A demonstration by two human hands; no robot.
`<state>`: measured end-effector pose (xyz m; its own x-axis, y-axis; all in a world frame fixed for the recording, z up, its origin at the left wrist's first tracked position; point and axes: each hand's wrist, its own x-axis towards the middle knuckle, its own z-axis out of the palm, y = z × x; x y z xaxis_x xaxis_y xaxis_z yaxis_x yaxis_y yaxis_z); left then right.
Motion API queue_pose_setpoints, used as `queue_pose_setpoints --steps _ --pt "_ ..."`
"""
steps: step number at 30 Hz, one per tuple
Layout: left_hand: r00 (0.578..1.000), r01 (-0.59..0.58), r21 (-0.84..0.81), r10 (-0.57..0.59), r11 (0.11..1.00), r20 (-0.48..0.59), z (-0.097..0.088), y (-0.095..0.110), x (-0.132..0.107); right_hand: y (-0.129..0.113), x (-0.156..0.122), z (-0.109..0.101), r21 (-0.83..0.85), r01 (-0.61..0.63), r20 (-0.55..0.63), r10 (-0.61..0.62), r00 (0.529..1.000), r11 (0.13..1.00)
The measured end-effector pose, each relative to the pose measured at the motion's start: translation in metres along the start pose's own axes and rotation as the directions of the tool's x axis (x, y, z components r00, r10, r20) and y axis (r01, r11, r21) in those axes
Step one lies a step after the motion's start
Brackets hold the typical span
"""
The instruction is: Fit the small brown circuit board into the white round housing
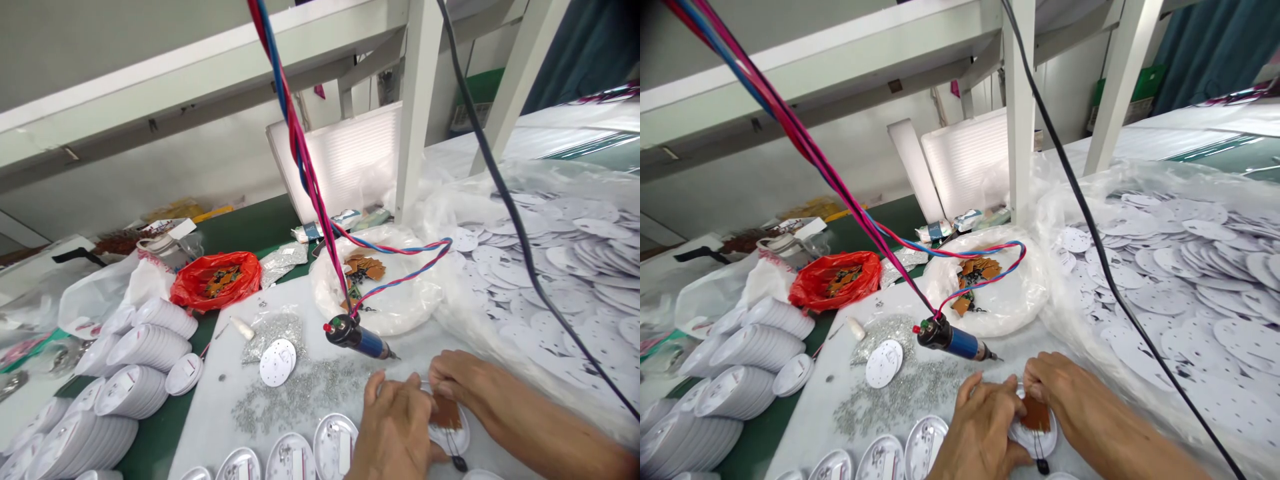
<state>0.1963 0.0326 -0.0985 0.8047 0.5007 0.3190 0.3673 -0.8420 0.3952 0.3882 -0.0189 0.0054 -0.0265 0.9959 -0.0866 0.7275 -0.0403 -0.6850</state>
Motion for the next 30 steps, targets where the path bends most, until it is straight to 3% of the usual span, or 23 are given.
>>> queue_pose_setpoints --steps 5,10,14,17,19,22,25,27,30 --pt "0.999 0.004 0.020 -0.005 1.000 0.054 -0.012 0.002 0.003 0.006 0.001 0.007 -0.014 0.005 -0.025 -0.006 1.000 1.000" --pt "0.997 -0.081 0.101 0.081 0.992 0.003 -0.028 0.009 0.010 0.013 0.004 0.018 -0.046 0.029 -0.067 -0.032 0.997 0.999" --pt "0.977 -0.119 0.218 0.153 0.969 -0.148 -0.017 0.009 0.009 0.009 0.006 0.018 -0.046 0.056 -0.088 -0.060 0.994 0.997" --pt "0.961 -0.128 0.274 0.187 0.953 -0.202 -0.008 0.006 0.005 0.010 0.003 0.013 -0.025 0.076 -0.098 -0.078 0.992 0.997" --pt "0.955 -0.147 0.276 0.209 0.950 -0.212 -0.010 0.005 0.004 0.018 -0.005 0.011 0.002 0.072 -0.191 -0.070 0.979 0.997" --pt "0.949 -0.197 0.299 0.258 0.934 -0.181 -0.021 0.009 0.007 0.031 -0.021 0.011 0.024 0.036 -0.436 -0.022 0.899 0.999" --pt "0.919 -0.153 0.324 0.255 0.934 -0.301 -0.027 0.014 0.013 0.032 -0.026 0.007 -0.035 0.059 -0.485 -0.068 0.872 0.998" --pt "0.881 -0.123 0.325 0.254 0.938 -0.400 -0.028 0.015 0.016 0.026 -0.011 -0.001 -0.101 0.080 -0.447 -0.117 0.887 0.992" --pt "0.887 -0.194 0.342 0.314 0.919 -0.340 -0.030 0.011 0.016 0.016 0.045 -0.016 -0.165 0.037 -0.436 -0.107 0.894 0.986"
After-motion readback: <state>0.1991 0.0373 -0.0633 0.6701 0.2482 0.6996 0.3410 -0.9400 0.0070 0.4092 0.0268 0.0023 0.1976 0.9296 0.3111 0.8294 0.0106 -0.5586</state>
